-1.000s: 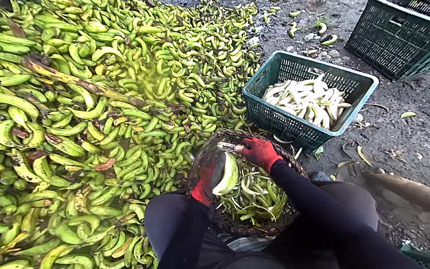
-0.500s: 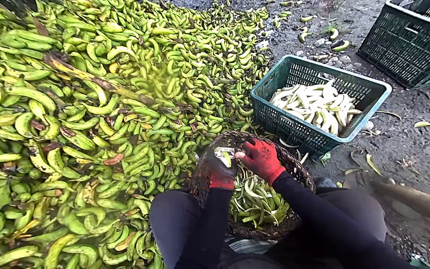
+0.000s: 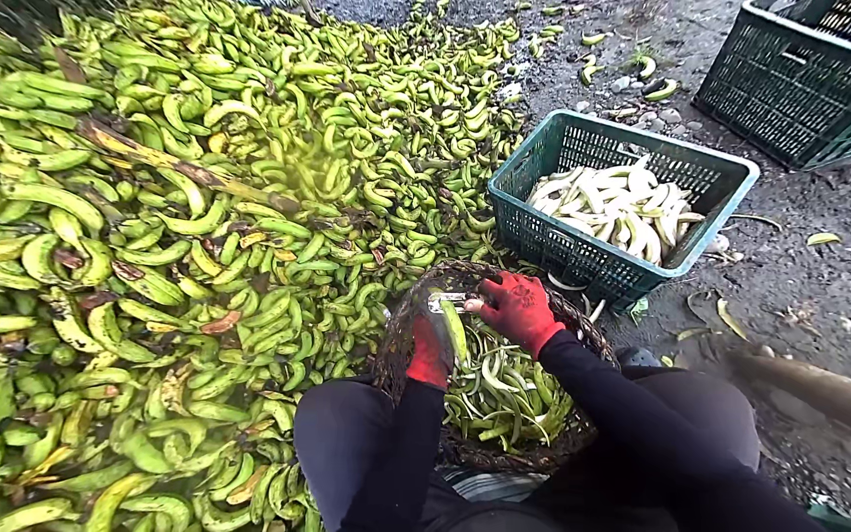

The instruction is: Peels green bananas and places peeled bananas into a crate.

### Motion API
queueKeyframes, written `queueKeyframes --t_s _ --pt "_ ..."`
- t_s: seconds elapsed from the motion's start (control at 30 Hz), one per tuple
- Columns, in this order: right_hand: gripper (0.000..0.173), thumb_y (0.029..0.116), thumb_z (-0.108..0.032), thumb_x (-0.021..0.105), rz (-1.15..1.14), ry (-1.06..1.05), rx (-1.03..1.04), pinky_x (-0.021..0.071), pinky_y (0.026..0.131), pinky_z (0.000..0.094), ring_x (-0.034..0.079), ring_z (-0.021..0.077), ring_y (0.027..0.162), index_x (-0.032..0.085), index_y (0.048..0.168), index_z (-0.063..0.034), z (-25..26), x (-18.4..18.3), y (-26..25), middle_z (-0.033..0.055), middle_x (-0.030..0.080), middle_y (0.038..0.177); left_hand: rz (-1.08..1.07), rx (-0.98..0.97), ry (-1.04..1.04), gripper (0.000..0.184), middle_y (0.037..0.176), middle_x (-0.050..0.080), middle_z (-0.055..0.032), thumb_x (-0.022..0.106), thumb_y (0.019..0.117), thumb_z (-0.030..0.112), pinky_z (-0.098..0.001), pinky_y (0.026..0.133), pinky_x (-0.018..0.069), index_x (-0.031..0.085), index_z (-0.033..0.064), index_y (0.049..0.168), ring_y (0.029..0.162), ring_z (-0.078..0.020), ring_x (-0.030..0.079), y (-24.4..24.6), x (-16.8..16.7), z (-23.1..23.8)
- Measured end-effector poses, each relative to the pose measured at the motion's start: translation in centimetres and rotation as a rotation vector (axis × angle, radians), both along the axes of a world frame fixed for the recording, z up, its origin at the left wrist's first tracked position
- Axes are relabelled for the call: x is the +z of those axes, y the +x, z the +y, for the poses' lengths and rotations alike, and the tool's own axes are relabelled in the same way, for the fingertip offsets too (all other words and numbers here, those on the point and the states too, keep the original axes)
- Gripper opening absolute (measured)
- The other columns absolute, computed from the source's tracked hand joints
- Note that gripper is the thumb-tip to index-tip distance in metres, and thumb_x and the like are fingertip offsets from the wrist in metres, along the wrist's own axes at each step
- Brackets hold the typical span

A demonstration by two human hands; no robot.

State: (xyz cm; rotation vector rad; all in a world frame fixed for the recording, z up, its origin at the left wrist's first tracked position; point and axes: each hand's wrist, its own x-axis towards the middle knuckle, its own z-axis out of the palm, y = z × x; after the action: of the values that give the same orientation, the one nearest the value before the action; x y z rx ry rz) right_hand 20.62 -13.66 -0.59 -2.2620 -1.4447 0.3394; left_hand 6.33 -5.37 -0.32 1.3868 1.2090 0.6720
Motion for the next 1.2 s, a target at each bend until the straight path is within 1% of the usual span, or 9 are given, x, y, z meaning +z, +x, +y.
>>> queueKeyframes --t_s 0.17,0.27,0.33,0.47,0.77,0.83,0.9,1.03,1.2 --pt "0.056 0.1028 -0.063 0.044 0.352 -0.083 -0.11 0.0484 0.087 0.0672 0.067 0.0375 0.101 0.071 0.115 -0.0164 0.6 -1.2 2.5 0.0162 0.071 0.105 -0.035 -0.285 0.017 0.048 0.107 0.067 -0.0161 0.029 0.113 0.031 -0.0351 0.086 0.0557 0.06 -0.0025 0.129 0.094 -0.0175 0.065 -0.4 0.0 -1.8" --pt "0.05 0.0993 -0.058 0.053 0.322 0.054 -0.068 0.0488 0.091 0.0632 0.066 0.0348 0.102 0.072 0.115 -0.0149 0.1 -1.3 1.4 0.0148 0.07 0.108 -0.483 -0.184 -0.352 0.054 0.078 0.063 -0.01 0.027 0.1108 0.047 -0.0318 0.051 0.0544 0.061 0.005 0.111 0.059 -0.0172 0.061 -0.4 -0.7 0.1" --pt "0.057 0.0929 -0.065 0.056 0.175 0.197 0.14 0.0466 0.1 0.0609 0.065 0.0339 0.109 0.073 0.114 -0.0148 -0.7 -1.6 -0.4 0.0154 0.069 0.114 -0.722 -0.18 -0.53 0.06 0.084 0.066 -0.009 0.027 0.1062 0.059 -0.0369 0.064 0.0582 0.061 0.0103 0.113 0.071 -0.0191 0.065 -1.6 -0.7 2.0" --pt "0.065 0.0927 -0.073 0.049 -0.019 0.323 0.265 0.0437 0.102 0.0636 0.065 0.0378 0.113 0.075 0.11 -0.0161 -1.1 -1.5 -1.9 0.0184 0.07 0.114 -0.886 -0.176 -0.546 0.042 0.079 0.064 -0.0044 0.034 0.1086 0.042 -0.0321 0.066 0.059 0.062 0.0113 0.104 0.07 -0.0148 0.065 -2.7 -0.3 2.5" --pt "0.052 0.1052 -0.057 0.044 0.477 -0.092 -0.013 0.0466 0.098 0.0646 0.065 0.0359 0.113 0.069 0.126 -0.0166 1.0 -1.4 0.8 0.0166 0.07 0.118 -0.596 -0.22 -0.265 0.046 0.117 0.066 -0.0093 0.033 0.1113 0.041 -0.0368 0.087 0.0576 0.055 0.0114 0.139 0.101 -0.0165 0.065 -1.6 -0.2 -1.1" --pt "0.053 0.1043 -0.059 0.043 0.5 -0.099 -0.095 0.0473 0.093 0.0643 0.065 0.0357 0.108 0.069 0.119 -0.0156 0.8 -2.2 1.1 0.0159 0.07 0.111 -0.564 -0.215 -0.443 0.045 0.085 0.065 -0.0064 0.034 0.11 0.045 -0.0288 0.056 0.0565 0.061 0.0094 0.117 0.065 -0.0123 0.062 -2.4 0.3 -0.9" --pt "0.052 0.1037 -0.057 0.047 0.485 -0.039 -0.071 0.0477 0.093 0.0635 0.065 0.0353 0.107 0.069 0.12 -0.013 0.2 -1.9 1.0 0.0161 0.068 0.113 -0.538 -0.168 -0.552 0.044 0.072 0.06 -0.0087 0.028 0.111 0.039 -0.0286 0.044 0.0508 0.058 0.0069 0.108 0.052 -0.0159 0.058 -2.9 2.0 -0.4" --pt "0.061 0.0939 -0.067 0.053 0.289 0.044 0.353 0.0457 0.101 0.0585 0.064 0.0313 0.109 0.072 0.114 -0.0128 -1.0 -0.9 -1.2 0.0137 0.068 0.114 -0.582 -0.34 -0.322 0.047 0.093 0.067 -0.0068 0.025 0.112 0.036 -0.0311 0.071 0.058 0.06 0.0075 0.124 0.078 -0.0139 0.065 -5.2 0.2 2.7" --pt "0.064 0.0946 -0.07 0.051 0.206 -0.013 0.371 0.0422 0.104 0.0579 0.062 0.0331 0.115 0.072 0.117 -0.0138 -1.2 0.0 -2.0 0.0151 0.068 0.12 -0.621 -0.297 -0.274 0.038 0.093 0.061 -0.0062 0.025 0.1116 0.021 -0.026 0.071 0.0545 0.056 0.0026 0.124 0.077 -0.0094 0.059 -4.9 -0.2 2.4"
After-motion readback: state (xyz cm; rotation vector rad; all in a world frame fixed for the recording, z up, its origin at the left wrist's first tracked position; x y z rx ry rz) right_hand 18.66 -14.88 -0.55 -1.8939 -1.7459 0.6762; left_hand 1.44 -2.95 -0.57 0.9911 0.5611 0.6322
